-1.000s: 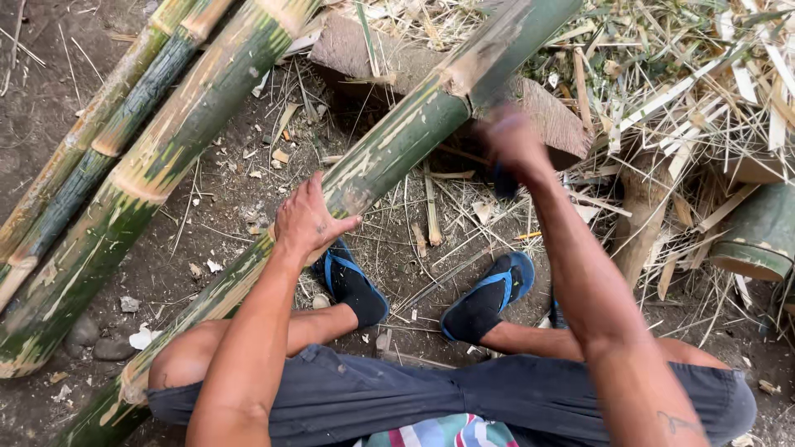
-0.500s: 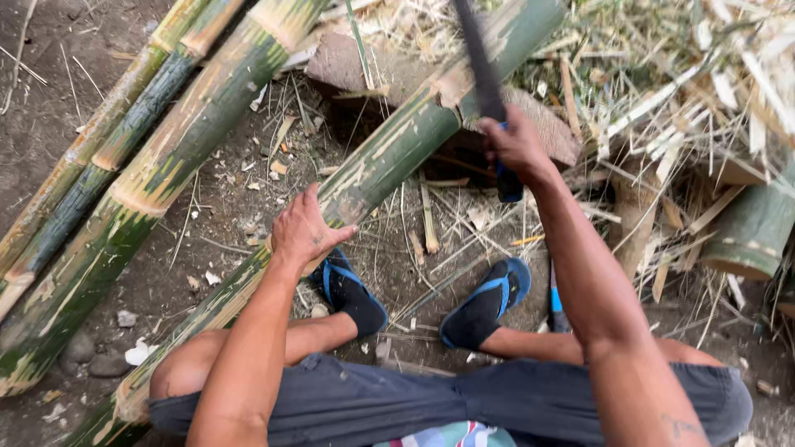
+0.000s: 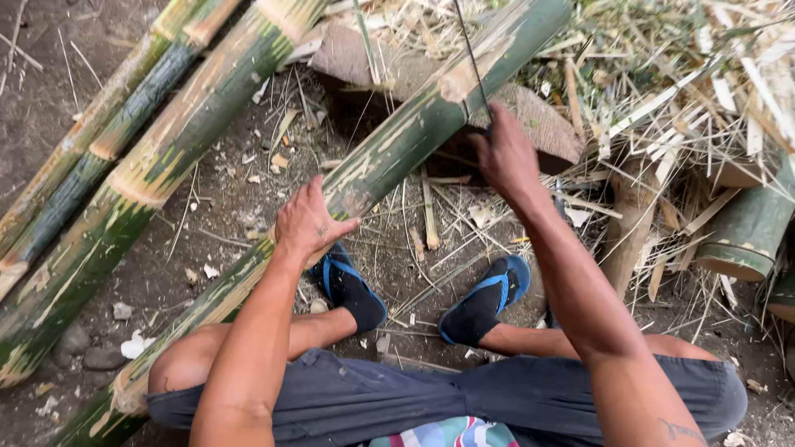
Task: The person sits on the ground and uses a machete to shave the outer layer of a bamboo pole resting on a wooden block. They repeatedly strike and scrape the bamboo surface, rotating the pole to work on different sides.
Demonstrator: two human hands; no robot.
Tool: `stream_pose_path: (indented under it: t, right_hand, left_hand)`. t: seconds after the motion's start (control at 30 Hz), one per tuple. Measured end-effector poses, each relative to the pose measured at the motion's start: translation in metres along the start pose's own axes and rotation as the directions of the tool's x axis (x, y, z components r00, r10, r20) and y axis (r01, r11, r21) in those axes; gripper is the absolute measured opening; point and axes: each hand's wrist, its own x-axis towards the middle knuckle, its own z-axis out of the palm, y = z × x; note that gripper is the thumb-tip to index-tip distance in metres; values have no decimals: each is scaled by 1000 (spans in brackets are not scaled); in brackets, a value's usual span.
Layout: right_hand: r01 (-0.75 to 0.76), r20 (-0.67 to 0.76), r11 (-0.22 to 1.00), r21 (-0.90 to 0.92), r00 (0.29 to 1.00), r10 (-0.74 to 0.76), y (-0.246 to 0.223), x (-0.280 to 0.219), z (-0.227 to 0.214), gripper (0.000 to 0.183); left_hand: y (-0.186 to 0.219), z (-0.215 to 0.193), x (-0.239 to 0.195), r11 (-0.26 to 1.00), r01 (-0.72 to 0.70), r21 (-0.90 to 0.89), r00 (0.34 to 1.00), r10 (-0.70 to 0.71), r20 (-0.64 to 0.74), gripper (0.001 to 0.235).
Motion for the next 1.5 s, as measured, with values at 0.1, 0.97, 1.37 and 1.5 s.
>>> stream_pose_path:
  t: [0.1, 0.97, 1.37, 1.5]
  right_hand:
    - [-316, 82, 928, -198, 938, 336, 44, -10, -29, 45]
    - [-456, 133, 792, -406, 828, 545, 102, -25, -49, 51]
    - [-167, 506, 890, -425, 772, 386, 43, -36, 14, 52]
    - [-584, 80, 749, -313, 769, 634, 120, -7, -60, 48]
  left_hand:
    - [0, -1, 2, 1000, -26, 8, 999, 26, -18, 122]
    - [-2, 12, -6, 995, -100, -26, 991, 97, -91, 115]
    - [-9, 10, 11, 994, -107, 30, 986, 110, -122, 120]
    - [-12, 28, 1, 995, -94, 45, 994, 97, -60, 122]
